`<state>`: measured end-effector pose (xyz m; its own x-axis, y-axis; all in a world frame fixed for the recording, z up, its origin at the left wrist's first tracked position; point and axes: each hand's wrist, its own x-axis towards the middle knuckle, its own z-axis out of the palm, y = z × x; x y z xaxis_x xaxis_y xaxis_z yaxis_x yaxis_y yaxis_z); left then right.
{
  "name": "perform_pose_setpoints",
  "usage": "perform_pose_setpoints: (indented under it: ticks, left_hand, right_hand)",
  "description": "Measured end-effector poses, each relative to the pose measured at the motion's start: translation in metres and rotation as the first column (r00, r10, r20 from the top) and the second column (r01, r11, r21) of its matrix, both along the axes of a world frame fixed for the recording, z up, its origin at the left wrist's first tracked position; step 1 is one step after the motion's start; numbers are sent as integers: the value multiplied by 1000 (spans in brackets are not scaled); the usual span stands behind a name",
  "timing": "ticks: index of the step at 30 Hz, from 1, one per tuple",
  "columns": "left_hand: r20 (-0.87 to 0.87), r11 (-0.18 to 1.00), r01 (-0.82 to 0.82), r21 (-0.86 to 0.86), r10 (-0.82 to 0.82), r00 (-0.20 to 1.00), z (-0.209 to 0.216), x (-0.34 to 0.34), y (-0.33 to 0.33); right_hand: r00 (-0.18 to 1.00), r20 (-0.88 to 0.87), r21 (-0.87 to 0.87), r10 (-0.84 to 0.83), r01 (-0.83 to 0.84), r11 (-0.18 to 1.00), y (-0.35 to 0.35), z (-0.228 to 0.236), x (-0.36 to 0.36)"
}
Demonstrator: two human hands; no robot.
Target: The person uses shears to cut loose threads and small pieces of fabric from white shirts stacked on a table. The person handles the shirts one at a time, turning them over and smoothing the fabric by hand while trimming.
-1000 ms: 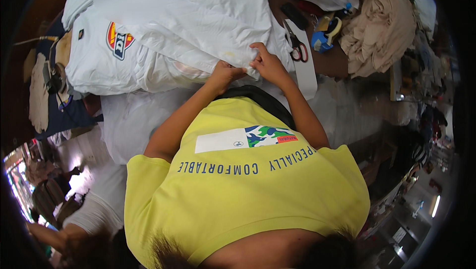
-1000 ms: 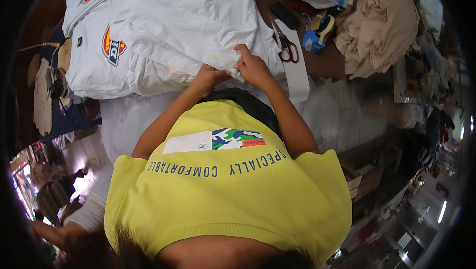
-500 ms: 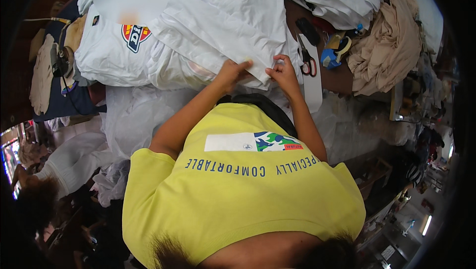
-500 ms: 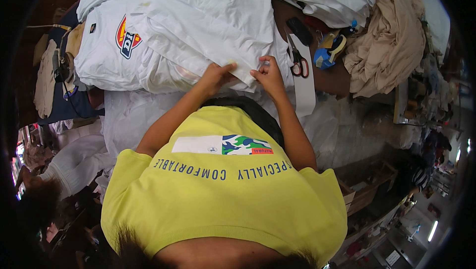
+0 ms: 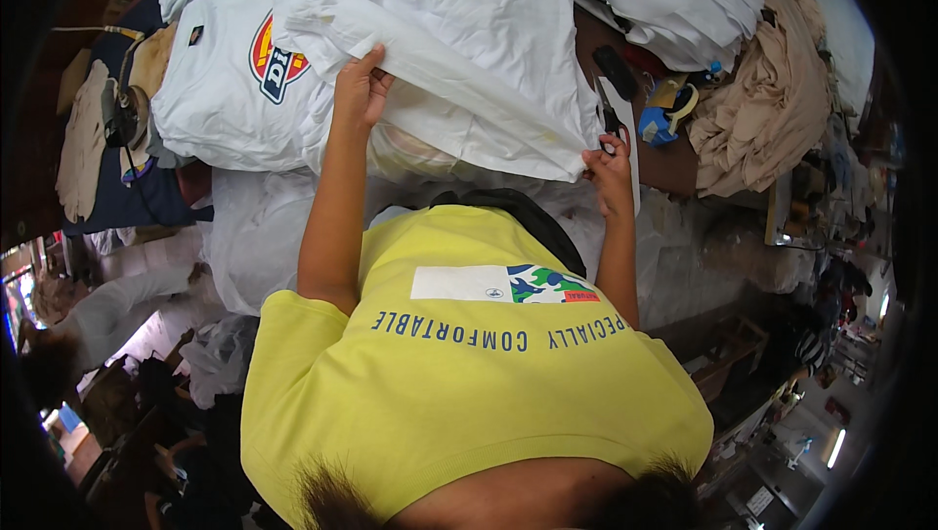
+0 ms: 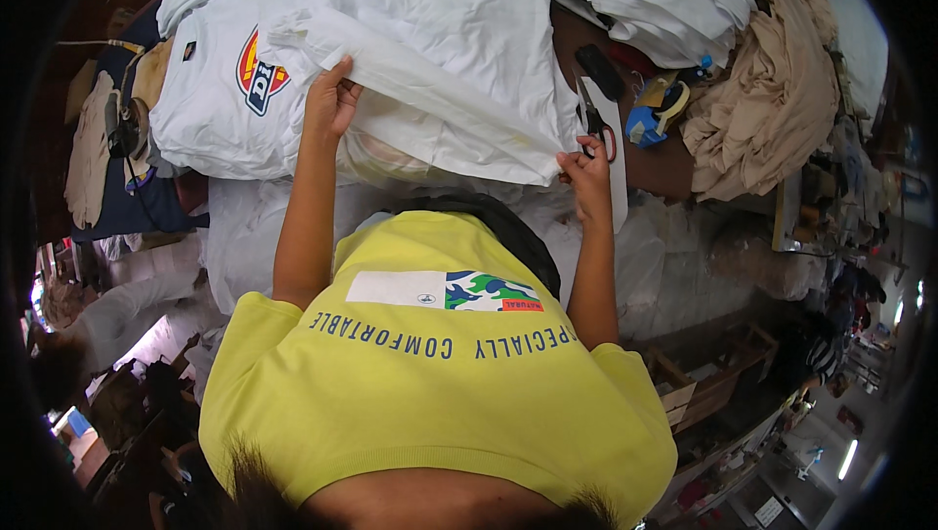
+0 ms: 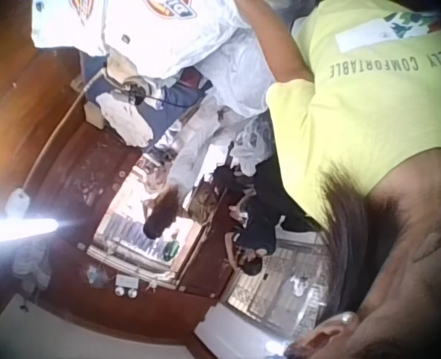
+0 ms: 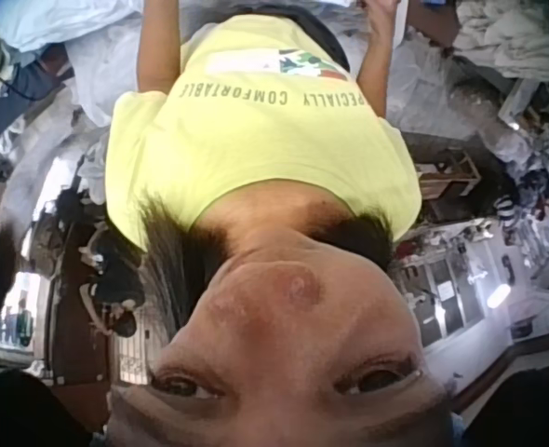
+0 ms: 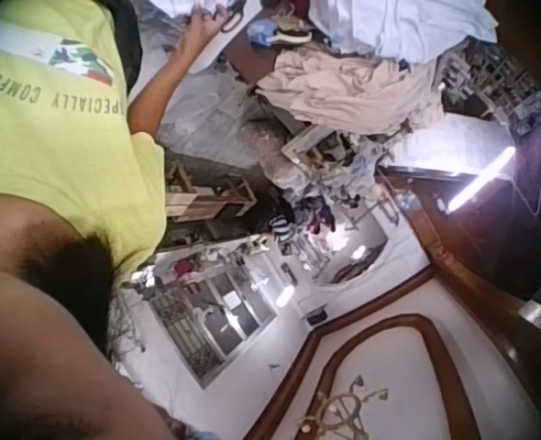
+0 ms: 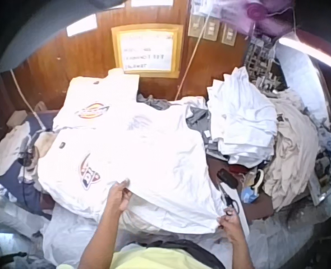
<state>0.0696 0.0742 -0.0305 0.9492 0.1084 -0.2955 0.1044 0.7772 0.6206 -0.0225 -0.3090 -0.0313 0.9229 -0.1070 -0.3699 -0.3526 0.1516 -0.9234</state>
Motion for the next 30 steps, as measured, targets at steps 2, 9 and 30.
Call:
perform_pose_setpoints:
  ticks: [2, 9, 30]
  left_hand:
    - [-3, 1000, -23, 7, 23, 1000, 3, -1, 6]
    - [-16, 998, -55, 35, 56, 998, -2, 0, 30]
    - [45, 987, -114, 117, 109, 993, 1, 20, 76]
  right_hand:
    - [1000, -18, 18, -20, 20, 1000, -2, 0, 2]
    - [993, -78, 89, -83, 90, 992, -7, 6, 8]
    - [973, -57, 194, -224, 231, 954, -26, -9, 16]
